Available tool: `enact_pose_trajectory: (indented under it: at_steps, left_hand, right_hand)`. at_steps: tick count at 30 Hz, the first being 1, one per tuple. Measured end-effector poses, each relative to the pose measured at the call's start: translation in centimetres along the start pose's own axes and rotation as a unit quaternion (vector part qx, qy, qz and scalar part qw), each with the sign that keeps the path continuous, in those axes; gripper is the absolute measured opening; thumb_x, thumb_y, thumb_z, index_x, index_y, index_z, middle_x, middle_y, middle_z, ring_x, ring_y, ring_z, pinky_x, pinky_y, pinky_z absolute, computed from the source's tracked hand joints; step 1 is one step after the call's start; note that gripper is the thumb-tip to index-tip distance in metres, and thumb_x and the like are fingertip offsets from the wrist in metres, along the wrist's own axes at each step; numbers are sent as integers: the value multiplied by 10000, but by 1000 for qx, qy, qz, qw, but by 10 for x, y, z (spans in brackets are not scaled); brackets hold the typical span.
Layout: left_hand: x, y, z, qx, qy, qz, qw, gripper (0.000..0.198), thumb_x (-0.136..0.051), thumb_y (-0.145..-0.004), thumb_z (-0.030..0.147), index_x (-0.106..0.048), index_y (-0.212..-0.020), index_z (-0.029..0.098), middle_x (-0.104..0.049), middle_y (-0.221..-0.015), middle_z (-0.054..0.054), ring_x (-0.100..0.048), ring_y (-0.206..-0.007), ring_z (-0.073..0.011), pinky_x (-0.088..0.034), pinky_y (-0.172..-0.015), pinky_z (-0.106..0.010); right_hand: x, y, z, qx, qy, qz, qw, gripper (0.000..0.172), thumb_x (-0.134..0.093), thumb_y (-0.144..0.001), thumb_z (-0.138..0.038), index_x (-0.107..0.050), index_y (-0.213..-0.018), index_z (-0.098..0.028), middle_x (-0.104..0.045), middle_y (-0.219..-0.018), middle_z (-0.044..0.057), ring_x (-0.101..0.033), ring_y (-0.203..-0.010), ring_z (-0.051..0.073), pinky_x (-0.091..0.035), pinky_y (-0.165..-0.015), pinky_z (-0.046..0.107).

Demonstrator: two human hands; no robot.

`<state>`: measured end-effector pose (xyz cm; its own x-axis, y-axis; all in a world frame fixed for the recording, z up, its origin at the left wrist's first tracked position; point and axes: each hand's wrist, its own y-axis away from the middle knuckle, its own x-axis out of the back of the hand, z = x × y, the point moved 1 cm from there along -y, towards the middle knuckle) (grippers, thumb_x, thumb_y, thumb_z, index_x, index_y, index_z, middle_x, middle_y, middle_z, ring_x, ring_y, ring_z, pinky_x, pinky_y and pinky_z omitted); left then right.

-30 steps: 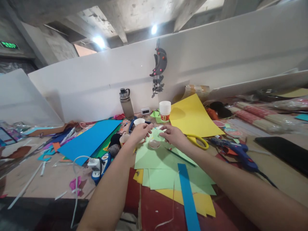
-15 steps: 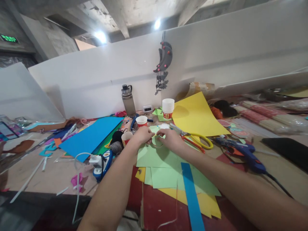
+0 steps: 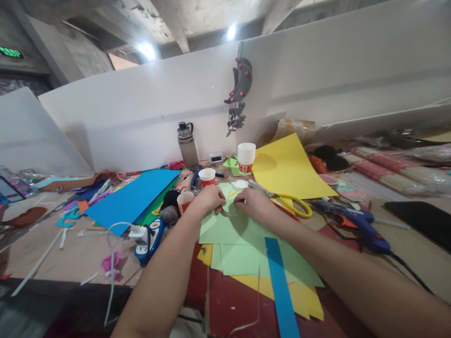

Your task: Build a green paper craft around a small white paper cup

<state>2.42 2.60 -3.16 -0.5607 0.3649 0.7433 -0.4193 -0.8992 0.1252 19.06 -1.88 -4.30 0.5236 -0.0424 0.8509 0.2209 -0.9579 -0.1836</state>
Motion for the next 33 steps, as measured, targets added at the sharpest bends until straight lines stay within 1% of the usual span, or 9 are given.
enact_pose_trajectory:
  at_steps: [4, 8, 11, 17, 20, 23, 28, 30, 33]
  left_hand:
    - [-1, -1, 0, -3, -19, 1, 1000, 147, -583, -601, 68, -641, -504, 164, -607, -445, -30, -559, -416, -142, -409, -448, -220]
    - [-2, -2, 1, 2, -37, 4, 999, 135, -576, -609, 75, -650, -533, 158, -613, -460, -31, -561, -427, -140, -416, -465, -224]
    - [-2, -1, 4, 6, -52, 8, 999, 125, -565, -608, 77, -665, -574, 143, -624, -486, -40, -567, -442, -146, -429, -483, -238]
    - [1, 4, 17, -2, -87, 24, 996, 139, -548, -610, 81, -680, -622, 123, -639, -527, -52, -576, -501, -147, -434, -525, -241]
    - [4, 5, 20, -8, -87, 36, 995, 150, -554, -650, 121, -693, -706, 127, -681, -624, -57, -598, -554, -139, -430, -524, -221]
    - [6, 6, 18, -9, -54, 16, 998, 160, -578, -705, 223, -690, -776, 133, -702, -693, -67, -621, -592, -143, -430, -500, -207]
    - [-3, 2, 12, 41, 116, -88, 988, 309, -559, -791, 414, -642, -767, 118, -709, -732, -112, -646, -567, -164, -497, -507, -254]
    - [-7, 1, 11, 60, 173, -102, 978, 350, -574, -789, 461, -615, -756, 115, -705, -718, -118, -644, -540, -166, -513, -507, -274]
    - [-11, -1, 11, 65, 205, -112, 970, 396, -628, -747, 510, -592, -719, 116, -693, -654, -109, -629, -499, -154, -514, -502, -268]
  right_hand:
    - [-3, 2, -3, 3, 3, -16, 1000, 203, -541, -703, -112, -663, -556, -182, -663, -700, 35, -556, -652, 145, -325, -596, 244]
    - [-2, 0, 2, -14, -21, -1, 1000, 168, -547, -750, -156, -708, -727, -197, -681, -777, 26, -569, -690, 142, -342, -589, 232]
    - [0, 0, 7, -43, -40, 22, 998, 142, -583, -777, -228, -689, -864, -190, -676, -778, 28, -567, -684, 144, -355, -575, 228]
    - [-5, 3, 10, -72, -78, 18, 994, 87, -602, -770, -192, -629, -851, -180, -657, -666, 4, -529, -526, 103, -339, -491, 207]
    - [-5, 4, 10, -76, -89, 31, 993, 113, -588, -746, -136, -613, -845, -185, -657, -682, 1, -534, -523, 98, -341, -476, 197]
    - [-1, 6, 12, -82, -94, 46, 991, 123, -577, -720, -105, -605, -811, -182, -650, -675, 0, -527, -500, 94, -341, -460, 194]
    - [5, 7, 23, -96, -95, 66, 989, 132, -573, -671, -59, -588, -721, -180, -612, -595, -18, -502, -457, 87, -334, -462, 200]
    - [7, 7, 25, -97, -98, 72, 988, 131, -580, -660, -60, -583, -706, -183, -600, -578, -24, -504, -465, 91, -336, -467, 201]
    - [10, 8, 24, -93, -107, 79, 987, 97, -585, -680, -100, -579, -718, -189, -599, -582, -26, -518, -488, 100, -357, -481, 206]
